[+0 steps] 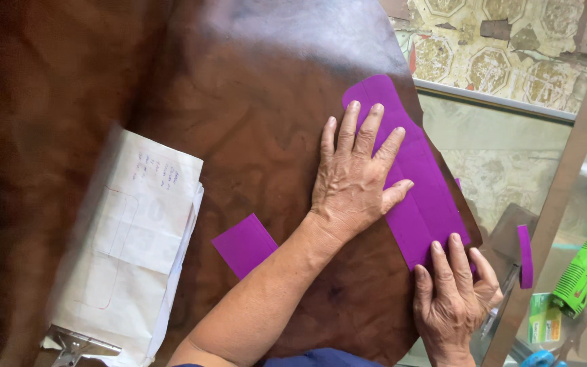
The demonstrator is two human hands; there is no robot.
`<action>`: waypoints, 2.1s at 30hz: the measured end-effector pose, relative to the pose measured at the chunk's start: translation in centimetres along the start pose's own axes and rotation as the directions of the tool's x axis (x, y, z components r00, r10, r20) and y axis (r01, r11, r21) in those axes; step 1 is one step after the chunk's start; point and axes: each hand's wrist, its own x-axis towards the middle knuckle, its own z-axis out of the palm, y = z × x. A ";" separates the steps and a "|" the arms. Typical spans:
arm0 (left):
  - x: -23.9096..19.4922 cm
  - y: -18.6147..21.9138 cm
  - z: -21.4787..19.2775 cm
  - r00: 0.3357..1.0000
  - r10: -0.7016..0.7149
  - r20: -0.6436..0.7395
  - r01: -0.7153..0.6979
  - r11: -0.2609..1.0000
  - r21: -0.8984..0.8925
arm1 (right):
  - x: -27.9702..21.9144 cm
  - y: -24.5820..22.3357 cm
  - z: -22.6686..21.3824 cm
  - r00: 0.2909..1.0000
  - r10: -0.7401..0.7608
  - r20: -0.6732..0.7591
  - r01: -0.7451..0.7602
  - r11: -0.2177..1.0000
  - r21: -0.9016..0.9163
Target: The person traces a pattern onto purple paper using a pen and ruler, then cuts the paper along the traced lines with scissors. The person repeats the process on a second piece of purple paper.
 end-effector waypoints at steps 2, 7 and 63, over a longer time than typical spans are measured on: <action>0.0 -0.2 0.2 1.000 0.007 0.017 -0.007 1.000 0.007 | -0.2 0.0 0.1 1.000 0.021 0.011 -0.021 1.000 -0.008; -0.1 -0.1 0.0 0.995 0.065 0.073 -0.066 0.998 0.014 | -0.1 0.0 -0.5 0.998 0.062 0.011 -0.062 0.998 0.017; -0.5 -1.1 0.9 0.979 0.144 0.143 -0.146 0.989 0.005 | -0.4 5.0 -4.0 0.647 0.553 0.525 -0.699 0.156 0.698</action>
